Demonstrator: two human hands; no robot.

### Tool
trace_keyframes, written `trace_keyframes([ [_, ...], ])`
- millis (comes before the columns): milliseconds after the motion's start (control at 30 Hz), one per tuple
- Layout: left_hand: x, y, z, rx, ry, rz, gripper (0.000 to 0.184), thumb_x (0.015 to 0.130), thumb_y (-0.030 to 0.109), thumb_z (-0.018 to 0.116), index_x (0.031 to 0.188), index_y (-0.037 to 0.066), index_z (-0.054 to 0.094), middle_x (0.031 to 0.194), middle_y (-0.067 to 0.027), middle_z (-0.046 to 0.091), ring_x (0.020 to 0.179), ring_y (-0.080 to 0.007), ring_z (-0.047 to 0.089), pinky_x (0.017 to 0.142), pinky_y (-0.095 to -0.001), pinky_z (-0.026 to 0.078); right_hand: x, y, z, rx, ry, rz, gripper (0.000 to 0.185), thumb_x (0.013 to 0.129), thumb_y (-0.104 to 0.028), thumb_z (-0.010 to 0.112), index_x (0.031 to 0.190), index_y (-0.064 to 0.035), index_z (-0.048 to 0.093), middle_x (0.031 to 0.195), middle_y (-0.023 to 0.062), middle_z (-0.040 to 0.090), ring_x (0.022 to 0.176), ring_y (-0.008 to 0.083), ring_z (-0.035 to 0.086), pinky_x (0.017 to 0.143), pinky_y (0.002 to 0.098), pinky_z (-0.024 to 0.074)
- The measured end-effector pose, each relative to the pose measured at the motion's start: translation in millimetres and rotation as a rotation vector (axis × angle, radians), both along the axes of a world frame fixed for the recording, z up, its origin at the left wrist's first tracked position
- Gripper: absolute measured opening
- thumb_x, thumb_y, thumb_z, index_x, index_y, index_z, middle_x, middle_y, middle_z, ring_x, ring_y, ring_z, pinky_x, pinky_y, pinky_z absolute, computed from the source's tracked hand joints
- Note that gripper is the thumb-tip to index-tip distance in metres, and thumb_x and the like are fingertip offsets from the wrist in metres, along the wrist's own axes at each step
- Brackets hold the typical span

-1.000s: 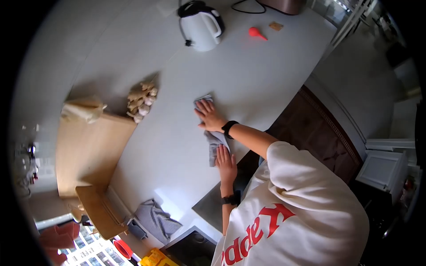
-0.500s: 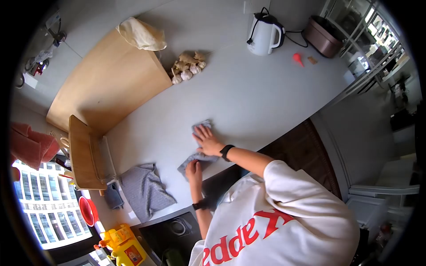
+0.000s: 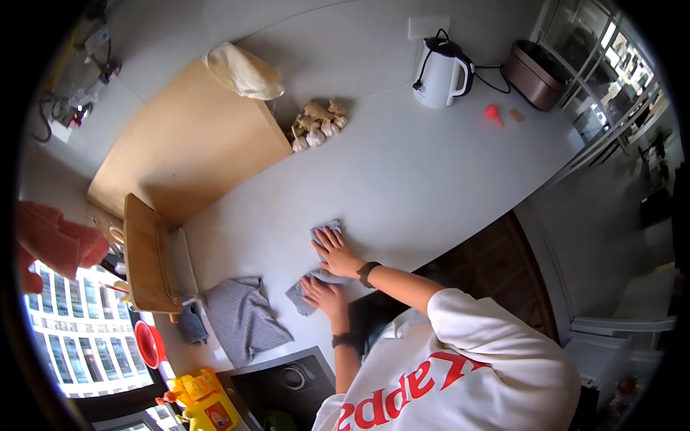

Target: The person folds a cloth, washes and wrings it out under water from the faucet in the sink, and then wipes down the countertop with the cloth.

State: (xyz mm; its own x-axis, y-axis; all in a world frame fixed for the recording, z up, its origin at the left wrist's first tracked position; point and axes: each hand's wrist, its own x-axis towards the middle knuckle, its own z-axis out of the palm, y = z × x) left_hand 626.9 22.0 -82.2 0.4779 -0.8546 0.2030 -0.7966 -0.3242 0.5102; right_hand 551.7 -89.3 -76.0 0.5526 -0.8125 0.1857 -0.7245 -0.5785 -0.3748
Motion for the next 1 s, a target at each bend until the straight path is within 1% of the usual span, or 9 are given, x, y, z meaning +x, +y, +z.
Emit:
trace_keyframes([
  [33, -2.1, 1.0, -1.4, 0.104, -0.068, -0.061, 0.056, 0.079, 0.019, 0.043, 0.129, -0.003, 0.03, 0.144, -0.0205, 0.019, 0.137, -0.0318, 0.008, 0.105, -0.0556, 0.0, -0.1, -1.0, -0.2, 0.026, -0.053, -0.008, 0.065, 0.078, -0.031, 0.057, 0.134, -0.0065, 0.035, 0.144, 0.0189, 0.02, 0.134, 0.0366, 0.012, 0.108, 0.0487, 0.0088],
  [67, -0.9, -0.6, -5.5, 0.151, -0.073, -0.078, 0.057, 0.081, 0.022, 0.04, 0.131, -0.004, 0.028, 0.144, -0.0214, 0.017, 0.137, -0.0323, 0.006, 0.104, -0.0573, 0.0, -2.5, -1.6, -0.2, -0.014, -0.081, -0.006, 0.064, 0.077, -0.028, 0.057, 0.133, -0.0059, 0.036, 0.144, 0.0184, 0.021, 0.134, 0.0359, 0.013, 0.108, 0.0484, 0.0097],
  [133, -0.9, -6.6, 1.0, 0.238, -0.077, -0.131, 0.058, 0.083, 0.024, 0.038, 0.132, -0.005, 0.026, 0.145, -0.0219, 0.015, 0.137, -0.0331, 0.005, 0.104, -0.0577, 0.0, -9.5, -4.3, 1.2, -0.028, -0.038, 0.028, 0.063, 0.077, -0.025, 0.057, 0.133, -0.0049, 0.036, 0.143, 0.0181, 0.023, 0.133, 0.0349, 0.016, 0.108, 0.0474, 0.011],
  [300, -29.1, -28.1, 7.7, 0.349, -0.139, -0.266, 0.06, 0.084, 0.025, 0.038, 0.133, -0.006, 0.023, 0.145, -0.0223, 0.012, 0.136, -0.034, 0.005, 0.104, -0.0581, 0.003, -53.9, -16.4, 1.1, -0.067, -0.187, 0.062, 0.053, 0.078, -0.02, 0.054, 0.127, -0.0037, 0.043, 0.14, 0.0151, 0.03, 0.132, 0.0306, 0.022, 0.108, 0.0448, 0.0157],
  [400, -79.0, -42.5, 2.8, 0.398, -0.197, -0.279, 0.064, 0.081, 0.023, 0.042, 0.134, -0.008, 0.021, 0.145, -0.0236, 0.011, 0.136, -0.0351, 0.005, 0.103, -0.0586, 0.009, -108.0, -30.9, -3.2, -0.066, -0.168, 0.086, 0.052, 0.08, -0.023, 0.052, 0.128, -0.0042, 0.042, 0.14, 0.0143, 0.031, 0.132, 0.0295, 0.024, 0.107, 0.0442, 0.0182],
  [500, -140.8, -52.3, 1.0, 0.425, -0.245, -0.253, 0.067, 0.078, 0.02, 0.045, 0.133, -0.009, 0.02, 0.144, -0.0249, 0.012, 0.136, -0.0366, 0.006, 0.103, -0.0586, 0.013, -164.2, -42.9, -4.3, -0.068, -0.212, 0.107, 0.053, 0.079, -0.021, 0.053, 0.127, -0.0043, 0.043, 0.14, 0.0148, 0.031, 0.132, 0.0298, 0.024, 0.108, 0.0446, 0.0165],
  [767, -269.3, -84.2, 11.1, 0.448, -0.218, -0.303, 0.066, 0.076, 0.015, 0.045, 0.132, -0.012, 0.022, 0.142, -0.0281, 0.013, 0.135, -0.0393, 0.006, 0.102, -0.0596, 0.012, -295.1, -71.9, -7.2, -0.024, -0.262, 0.088, 0.051, 0.079, -0.019, 0.054, 0.127, -0.0044, 0.043, 0.139, 0.0158, 0.032, 0.131, 0.0305, 0.024, 0.108, 0.0439, 0.0175],
  [867, -315.4, -97.2, 19.0, 0.475, -0.258, -0.416, 0.067, 0.074, 0.016, 0.046, 0.131, -0.012, 0.024, 0.142, -0.0291, 0.014, 0.134, -0.041, 0.008, 0.102, -0.0594, 0.014, -348.4, -77.8, -5.5, 0.003, -0.264, 0.041, 0.05, 0.079, -0.017, 0.053, 0.126, -0.0039, 0.044, 0.139, 0.0156, 0.032, 0.131, 0.0312, 0.025, 0.107, 0.0445, 0.019],
  [1000, -373.6, -116.2, 8.6, 0.397, -0.509, -0.681, 0.068, 0.075, 0.023, 0.051, 0.13, -0.011, 0.029, 0.141, -0.028, 0.018, 0.133, -0.0415, 0.013, 0.101, -0.0566, 0.02, -439.0, -79.4, 1.0, 0.005, -0.254, -0.109, 0.056, 0.076, -0.015, 0.057, 0.129, -0.0033, 0.04, 0.139, 0.0165, 0.031, 0.131, 0.0327, 0.024, 0.106, 0.0456, 0.0208],
])
